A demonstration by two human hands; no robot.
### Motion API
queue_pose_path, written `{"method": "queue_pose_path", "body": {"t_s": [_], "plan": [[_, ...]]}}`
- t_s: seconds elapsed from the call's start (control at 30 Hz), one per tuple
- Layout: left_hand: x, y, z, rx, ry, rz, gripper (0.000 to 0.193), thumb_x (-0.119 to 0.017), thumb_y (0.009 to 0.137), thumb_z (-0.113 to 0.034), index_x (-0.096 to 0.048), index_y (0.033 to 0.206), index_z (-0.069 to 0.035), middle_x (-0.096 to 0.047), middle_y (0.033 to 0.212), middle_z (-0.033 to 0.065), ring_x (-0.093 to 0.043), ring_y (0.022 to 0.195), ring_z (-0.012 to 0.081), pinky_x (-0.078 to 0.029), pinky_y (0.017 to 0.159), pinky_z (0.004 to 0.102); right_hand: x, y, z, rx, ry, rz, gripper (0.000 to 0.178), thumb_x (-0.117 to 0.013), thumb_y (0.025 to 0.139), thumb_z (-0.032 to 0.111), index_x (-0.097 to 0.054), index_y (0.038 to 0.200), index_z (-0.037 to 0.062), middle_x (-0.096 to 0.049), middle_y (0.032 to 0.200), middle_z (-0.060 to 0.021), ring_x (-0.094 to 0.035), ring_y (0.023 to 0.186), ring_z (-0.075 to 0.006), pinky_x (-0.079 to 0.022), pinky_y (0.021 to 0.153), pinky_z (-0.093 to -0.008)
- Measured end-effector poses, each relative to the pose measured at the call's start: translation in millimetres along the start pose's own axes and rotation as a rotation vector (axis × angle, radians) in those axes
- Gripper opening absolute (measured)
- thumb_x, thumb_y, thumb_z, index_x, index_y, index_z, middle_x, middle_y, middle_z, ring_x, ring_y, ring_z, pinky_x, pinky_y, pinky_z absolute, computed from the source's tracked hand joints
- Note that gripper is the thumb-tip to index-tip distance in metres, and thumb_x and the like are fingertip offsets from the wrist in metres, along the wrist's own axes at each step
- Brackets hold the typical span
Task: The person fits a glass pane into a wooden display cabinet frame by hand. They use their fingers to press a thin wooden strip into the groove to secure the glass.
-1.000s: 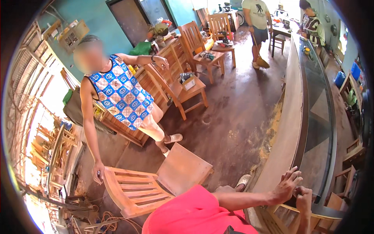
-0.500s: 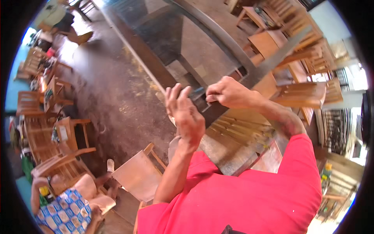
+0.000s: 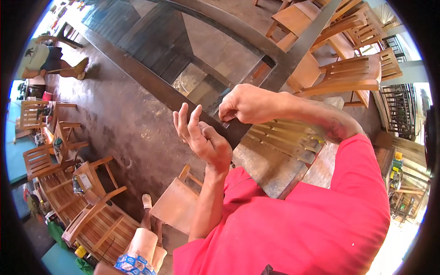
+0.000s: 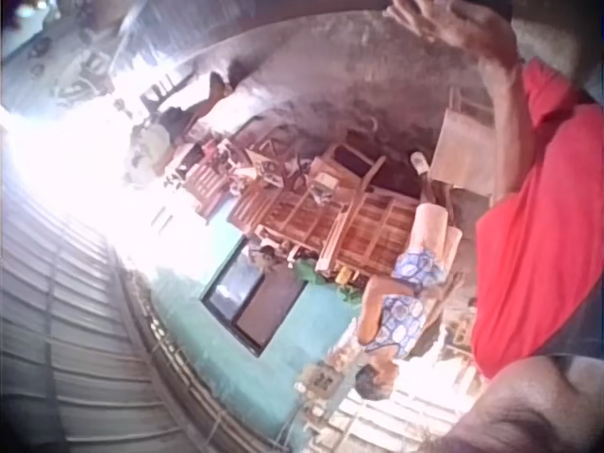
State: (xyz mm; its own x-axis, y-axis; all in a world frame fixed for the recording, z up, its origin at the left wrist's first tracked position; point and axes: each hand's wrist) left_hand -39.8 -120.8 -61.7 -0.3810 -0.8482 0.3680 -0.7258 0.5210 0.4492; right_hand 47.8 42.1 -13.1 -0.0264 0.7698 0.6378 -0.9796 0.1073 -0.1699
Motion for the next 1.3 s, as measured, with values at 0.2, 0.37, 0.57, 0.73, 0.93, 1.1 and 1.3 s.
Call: {"method": "queue_pose_path", "body": {"t_s": [0.2,0.37,0.57,0.73,0.93,1.1,1.3], "plan": [[-2.8,-1.3,-1.3,-0.001,-0.008,0.005,0.037,-0.043,0.092,0.007,-0.066,0.121,0.001,-0.055,0.145,0.0164,-0.039,0.146,0.0353,-0.027,0.122,0.0487,-23.1,-7.4,0.6,0.113,-0.184,-0.242,0.009,-0.063,0.074,0.008,-0.068,0.080,0.0048,-0.069,0.080,-0.0149,-0.069,0.084,-0.0353,-0.053,0.074,-0.0472],[-1.1,-1.8,-0.1,0.012,0.006,0.006,0.040,-0.044,0.091,0.010,-0.067,0.121,-0.002,-0.055,0.145,0.0161,-0.038,0.145,0.0402,-0.029,0.120,0.0503,-15.1,-7.1,-9.2,0.194,-0.133,-0.240,0.009,-0.061,0.074,0.006,-0.066,0.081,0.0045,-0.068,0.082,-0.0143,-0.066,0.088,-0.0360,-0.052,0.078,-0.0468],[-1.9,-2.2,-0.4,0.009,0.019,0.014,0.035,-0.044,0.095,0.007,-0.067,0.120,0.000,-0.057,0.144,0.0156,-0.041,0.145,0.0347,-0.028,0.121,0.0478,-14.6,-14.7,-9.1,0.218,-0.122,-0.255,0.009,-0.060,0.072,0.005,-0.065,0.080,0.0038,-0.067,0.079,-0.0143,-0.065,0.084,-0.0373,-0.052,0.078,-0.0473],[2.7,0.1,1.4,0.030,0.028,0.012,0.038,-0.044,0.091,0.009,-0.068,0.119,-0.001,-0.056,0.143,0.0163,-0.038,0.145,0.0392,-0.030,0.120,0.0504,-18.8,-2.2,-0.7,0.195,-0.085,-0.179,0.011,-0.061,0.073,0.006,-0.067,0.083,0.0033,-0.068,0.083,-0.0157,-0.066,0.089,-0.0370,-0.052,0.080,-0.0463],[-3.9,-1.6,-2.7,-0.009,0.007,-0.006,0.039,-0.044,0.090,0.009,-0.068,0.118,-0.001,-0.057,0.143,0.0162,-0.041,0.144,0.0400,-0.030,0.120,0.0503,-20.5,-8.3,-6.5,0.178,-0.131,-0.202,0.016,-0.060,0.076,0.001,-0.069,0.089,0.0039,-0.070,0.085,-0.0107,-0.064,0.089,-0.0331,-0.052,0.081,-0.0433],[1.5,0.2,-1.5,-0.004,0.053,-0.002,0.040,-0.044,0.088,0.010,-0.068,0.118,-0.002,-0.057,0.143,0.0165,-0.041,0.143,0.0399,-0.030,0.120,0.0516,-24.7,-3.7,-3.2,0.207,-0.170,-0.207,0.013,-0.062,0.075,0.006,-0.069,0.086,0.0047,-0.069,0.086,-0.0153,-0.066,0.090,-0.0360,-0.052,0.083,-0.0452],[-3.8,-4.6,-3.4,-0.003,0.056,-0.029,0.033,-0.046,0.093,0.006,-0.069,0.117,0.000,-0.058,0.142,0.0165,-0.044,0.143,0.0353,-0.029,0.120,0.0478,-16.2,-12.9,-17.7,0.249,-0.212,-0.146,0.016,-0.062,0.072,0.001,-0.067,0.087,0.0050,-0.068,0.087,-0.0117,-0.064,0.093,-0.0334,-0.051,0.088,-0.0434]]}}
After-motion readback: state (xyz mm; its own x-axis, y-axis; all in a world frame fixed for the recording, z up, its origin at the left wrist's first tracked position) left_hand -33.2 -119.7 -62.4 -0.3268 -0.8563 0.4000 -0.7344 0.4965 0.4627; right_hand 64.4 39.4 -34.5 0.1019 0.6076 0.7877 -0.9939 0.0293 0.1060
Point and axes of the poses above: each hand's wrist, its own y-axis towards the middle knuckle, its own x-axis out of the back of the hand, z = x × y
